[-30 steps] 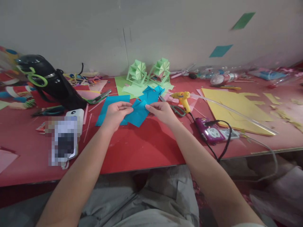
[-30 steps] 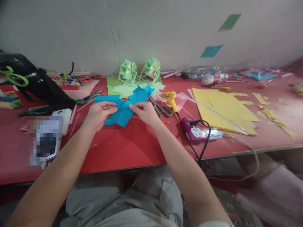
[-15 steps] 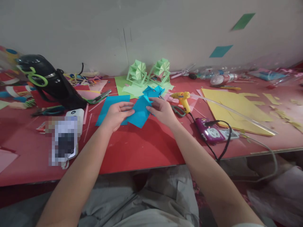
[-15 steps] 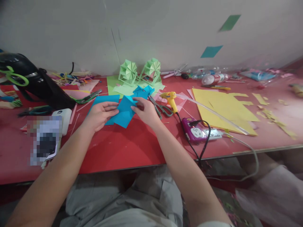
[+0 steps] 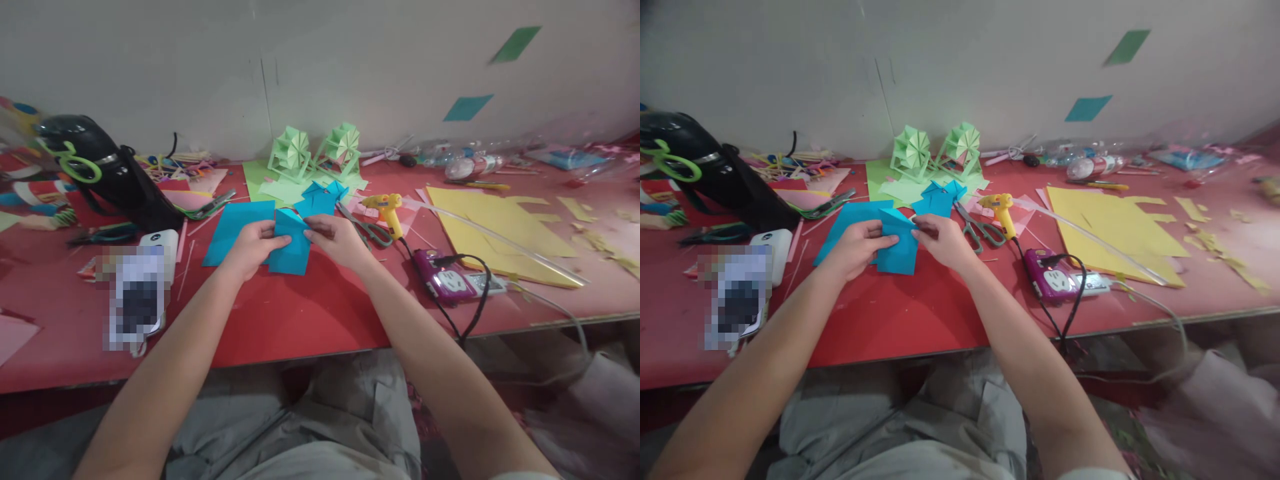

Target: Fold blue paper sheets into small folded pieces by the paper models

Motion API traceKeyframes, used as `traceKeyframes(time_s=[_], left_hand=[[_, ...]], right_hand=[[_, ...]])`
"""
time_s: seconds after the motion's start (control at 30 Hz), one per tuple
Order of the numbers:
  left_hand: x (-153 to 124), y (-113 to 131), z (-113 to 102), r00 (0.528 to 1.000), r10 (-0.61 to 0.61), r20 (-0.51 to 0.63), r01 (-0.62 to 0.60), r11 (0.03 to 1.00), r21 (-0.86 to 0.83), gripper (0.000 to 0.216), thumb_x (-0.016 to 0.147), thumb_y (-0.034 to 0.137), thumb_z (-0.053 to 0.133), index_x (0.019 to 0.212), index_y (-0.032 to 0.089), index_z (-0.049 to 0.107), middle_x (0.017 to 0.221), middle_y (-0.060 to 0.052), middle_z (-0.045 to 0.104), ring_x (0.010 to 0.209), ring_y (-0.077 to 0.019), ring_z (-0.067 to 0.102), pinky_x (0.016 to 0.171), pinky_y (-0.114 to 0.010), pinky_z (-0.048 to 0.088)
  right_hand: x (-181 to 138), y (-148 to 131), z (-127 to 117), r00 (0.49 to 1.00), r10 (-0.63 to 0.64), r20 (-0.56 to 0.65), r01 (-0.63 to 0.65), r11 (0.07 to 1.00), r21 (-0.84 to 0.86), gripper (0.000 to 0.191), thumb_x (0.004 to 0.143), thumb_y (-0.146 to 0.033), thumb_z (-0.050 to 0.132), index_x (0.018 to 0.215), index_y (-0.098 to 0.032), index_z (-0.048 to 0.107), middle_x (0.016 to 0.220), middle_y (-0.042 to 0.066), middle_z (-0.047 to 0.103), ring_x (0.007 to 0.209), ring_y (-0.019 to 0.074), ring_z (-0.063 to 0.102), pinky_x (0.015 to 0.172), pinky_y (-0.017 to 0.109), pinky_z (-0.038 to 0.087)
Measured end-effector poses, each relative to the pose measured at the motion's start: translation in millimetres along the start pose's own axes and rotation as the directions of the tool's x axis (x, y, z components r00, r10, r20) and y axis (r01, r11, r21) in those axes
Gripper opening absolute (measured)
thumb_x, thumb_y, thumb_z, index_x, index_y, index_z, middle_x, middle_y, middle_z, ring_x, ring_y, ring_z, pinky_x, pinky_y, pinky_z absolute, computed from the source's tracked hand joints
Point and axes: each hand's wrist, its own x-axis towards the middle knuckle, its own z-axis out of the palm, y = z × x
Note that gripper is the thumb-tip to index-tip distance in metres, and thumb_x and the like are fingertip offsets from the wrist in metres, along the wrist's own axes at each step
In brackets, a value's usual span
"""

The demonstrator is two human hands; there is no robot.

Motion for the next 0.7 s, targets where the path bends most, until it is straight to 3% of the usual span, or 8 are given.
traceKeyframes(time_s=[0.13, 0.3, 0.47, 0.7], left_hand=[[0.9, -1.2, -0.2, 1.000, 0.000, -0.019, 0.000, 1.000, -0.002, 0.044, 0.054, 0.029, 0.092, 0.091, 0.016, 0.074, 0.091, -0.006, 0.075, 0.081, -0.0200, 0.068, 0.076, -0.034, 0.055], [1.2, 0.7, 1.2, 0.998, -0.043, -0.036, 0.042, 0.999, -0.032, 0.038, 0.057, 0.032, 0.090, 0.089, 0.016, 0.075, 0.086, -0.005, 0.073, 0.076, -0.0186, 0.067, 0.072, -0.032, 0.054], [4.8, -1.5, -0.3, 0.997, -0.044, -0.064, 0.038, 0.995, -0.089, 0.031, 0.058, 0.034, 0.090, 0.079, 0.018, 0.074, 0.070, -0.002, 0.067, 0.064, -0.0159, 0.061, 0.062, -0.029, 0.050], [5.3, -2.1, 1.3, 0.998, 0.004, -0.057, -0.006, 1.000, -0.031, 0.032, 0.062, 0.042, 0.087, 0.080, 0.019, 0.074, 0.070, -0.001, 0.066, 0.059, -0.0136, 0.055, 0.056, -0.027, 0.042]], right_hand=[[-1.0, -3.0, -1.4, 0.997, -0.032, -0.071, 0.018, 0.983, -0.185, 0.019, 0.086, -0.026, 0.063, 0.093, -0.017, 0.078, 0.093, 0.008, 0.078, 0.084, 0.0217, 0.072, 0.079, 0.034, 0.057], [-2.5, -2.8, 0.4, 0.979, -0.167, -0.118, 0.133, 0.959, -0.252, 0.025, 0.089, -0.024, 0.058, 0.103, -0.020, 0.079, 0.102, 0.006, 0.078, 0.086, 0.0196, 0.073, 0.078, 0.030, 0.057], [-2.2, 0.4, 1.7, 0.953, -0.285, -0.105, 0.250, 0.932, -0.262, 0.026, 0.090, -0.023, 0.056, 0.101, -0.019, 0.079, 0.096, 0.007, 0.078, 0.084, 0.0187, 0.072, 0.077, 0.029, 0.057], [-4.8, -5.3, 2.9, 0.979, -0.164, -0.124, 0.124, 0.953, -0.276, 0.024, 0.084, -0.022, 0.059, 0.098, -0.020, 0.079, 0.094, 0.005, 0.078, 0.079, 0.0200, 0.071, 0.077, 0.033, 0.058]])
